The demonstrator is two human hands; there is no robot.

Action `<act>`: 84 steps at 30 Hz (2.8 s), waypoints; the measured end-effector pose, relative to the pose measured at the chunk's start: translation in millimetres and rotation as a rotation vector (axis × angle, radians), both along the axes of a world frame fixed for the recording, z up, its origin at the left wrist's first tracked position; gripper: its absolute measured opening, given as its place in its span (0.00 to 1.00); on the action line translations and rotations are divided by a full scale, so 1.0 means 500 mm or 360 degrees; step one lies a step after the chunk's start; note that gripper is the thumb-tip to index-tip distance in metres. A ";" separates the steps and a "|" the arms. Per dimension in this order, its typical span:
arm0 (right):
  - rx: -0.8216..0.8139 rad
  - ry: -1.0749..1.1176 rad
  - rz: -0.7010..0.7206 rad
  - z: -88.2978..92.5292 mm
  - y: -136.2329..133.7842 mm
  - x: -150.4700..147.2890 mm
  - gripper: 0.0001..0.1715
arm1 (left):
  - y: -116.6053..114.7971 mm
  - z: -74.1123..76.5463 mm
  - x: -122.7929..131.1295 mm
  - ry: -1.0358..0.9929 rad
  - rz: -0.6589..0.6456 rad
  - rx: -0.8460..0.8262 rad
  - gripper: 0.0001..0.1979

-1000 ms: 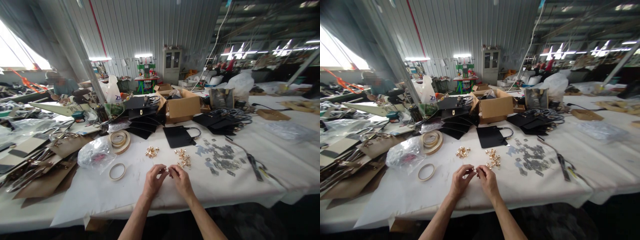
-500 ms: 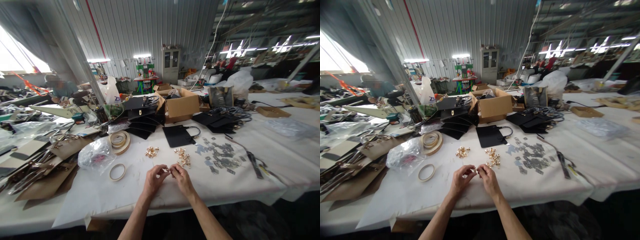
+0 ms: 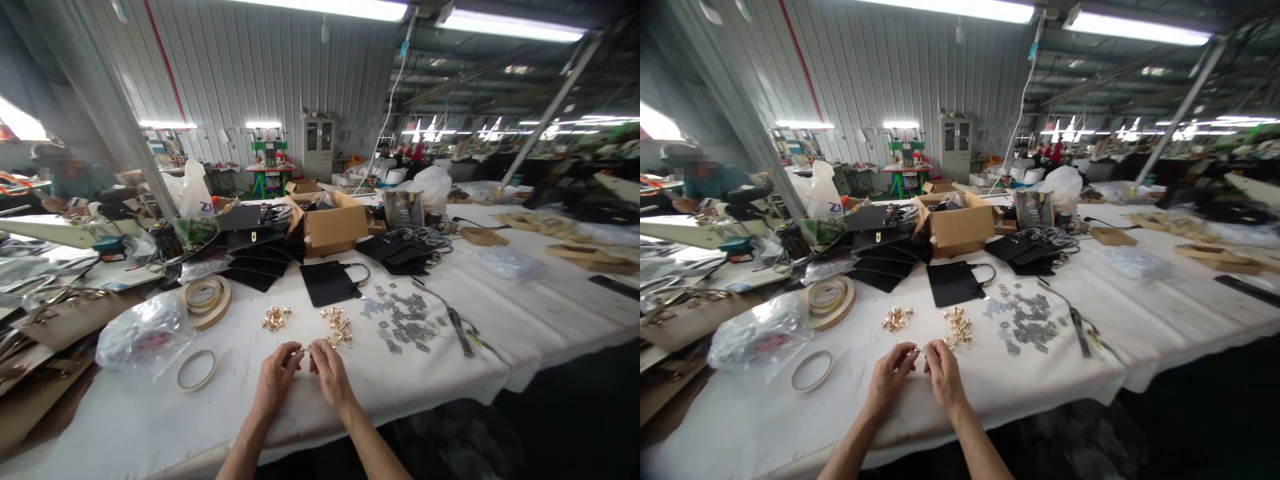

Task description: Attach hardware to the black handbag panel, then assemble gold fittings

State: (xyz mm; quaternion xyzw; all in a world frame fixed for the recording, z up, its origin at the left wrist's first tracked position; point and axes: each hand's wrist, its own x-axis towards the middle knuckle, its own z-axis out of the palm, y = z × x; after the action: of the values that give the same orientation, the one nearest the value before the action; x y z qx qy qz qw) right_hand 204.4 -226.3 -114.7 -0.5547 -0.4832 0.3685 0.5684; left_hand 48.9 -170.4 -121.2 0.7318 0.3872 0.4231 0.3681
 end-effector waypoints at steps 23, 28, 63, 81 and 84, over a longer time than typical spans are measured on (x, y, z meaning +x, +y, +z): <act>-0.0098 -0.0075 0.0265 -0.040 -0.006 0.006 0.33 | 0.040 0.003 0.041 0.0218 -0.0157 0.0003 0.19; -0.0170 -0.0094 0.0243 -0.045 -0.001 0.009 0.32 | 0.016 0.016 -0.077 0.0198 0.0419 0.0285 0.16; 0.0323 -0.0913 0.0713 -0.027 0.170 -0.219 0.07 | -0.009 -0.004 -0.305 0.0822 0.0489 0.0486 0.16; 0.0381 -0.1141 0.0665 -0.012 0.148 -0.213 0.04 | 0.012 0.005 -0.299 0.0901 0.0248 0.0455 0.11; 0.0364 -0.1111 0.0697 -0.006 0.145 -0.212 0.04 | 0.013 0.004 -0.303 0.0888 0.0222 0.0446 0.11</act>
State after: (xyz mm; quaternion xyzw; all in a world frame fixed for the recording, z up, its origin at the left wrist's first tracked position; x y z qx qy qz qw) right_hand 98.2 -153.8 -117.5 -0.4638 -0.7907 0.2148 0.3369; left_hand -102.4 -164.1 -119.1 0.8349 0.4604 0.2794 0.1136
